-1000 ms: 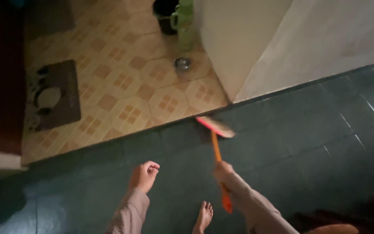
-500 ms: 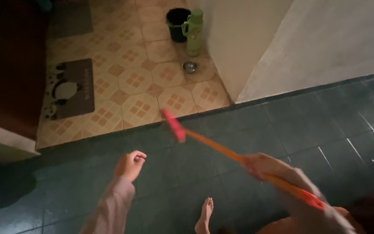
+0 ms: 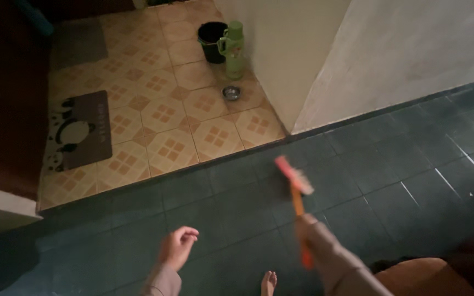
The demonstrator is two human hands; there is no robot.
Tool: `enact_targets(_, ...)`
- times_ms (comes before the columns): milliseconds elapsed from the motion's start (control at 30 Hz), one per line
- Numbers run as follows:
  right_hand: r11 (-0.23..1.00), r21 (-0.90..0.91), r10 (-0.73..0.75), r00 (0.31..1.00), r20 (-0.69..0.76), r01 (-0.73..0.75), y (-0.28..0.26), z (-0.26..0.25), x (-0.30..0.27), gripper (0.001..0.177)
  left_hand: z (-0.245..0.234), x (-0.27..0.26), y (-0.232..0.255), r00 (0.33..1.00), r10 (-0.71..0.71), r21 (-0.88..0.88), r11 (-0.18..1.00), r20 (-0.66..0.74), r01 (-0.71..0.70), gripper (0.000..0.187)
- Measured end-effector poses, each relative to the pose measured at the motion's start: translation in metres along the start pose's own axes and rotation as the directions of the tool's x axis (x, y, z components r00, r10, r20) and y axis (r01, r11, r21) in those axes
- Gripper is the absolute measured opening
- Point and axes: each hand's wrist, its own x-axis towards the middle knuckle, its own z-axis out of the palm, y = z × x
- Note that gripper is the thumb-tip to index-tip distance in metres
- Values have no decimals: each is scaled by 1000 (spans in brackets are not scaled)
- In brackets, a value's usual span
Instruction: The person sweeps various tiled floor areas throughout a house using a broom, moving trash and dust from hallways, a kitchen area, and around furniture into a blue dustpan.
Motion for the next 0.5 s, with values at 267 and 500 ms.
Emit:
enact_targets(267, 994, 2, -112, 994, 19, 112, -27, -34, -1, 40, 29, 39, -26, 999, 47, -5, 999, -25, -47, 19)
enact_targets(500, 461, 847, -107, 931, 349, -265, 87, -113, 18, 65, -12, 57, -19, 993, 106, -74, 991, -58, -110, 19)
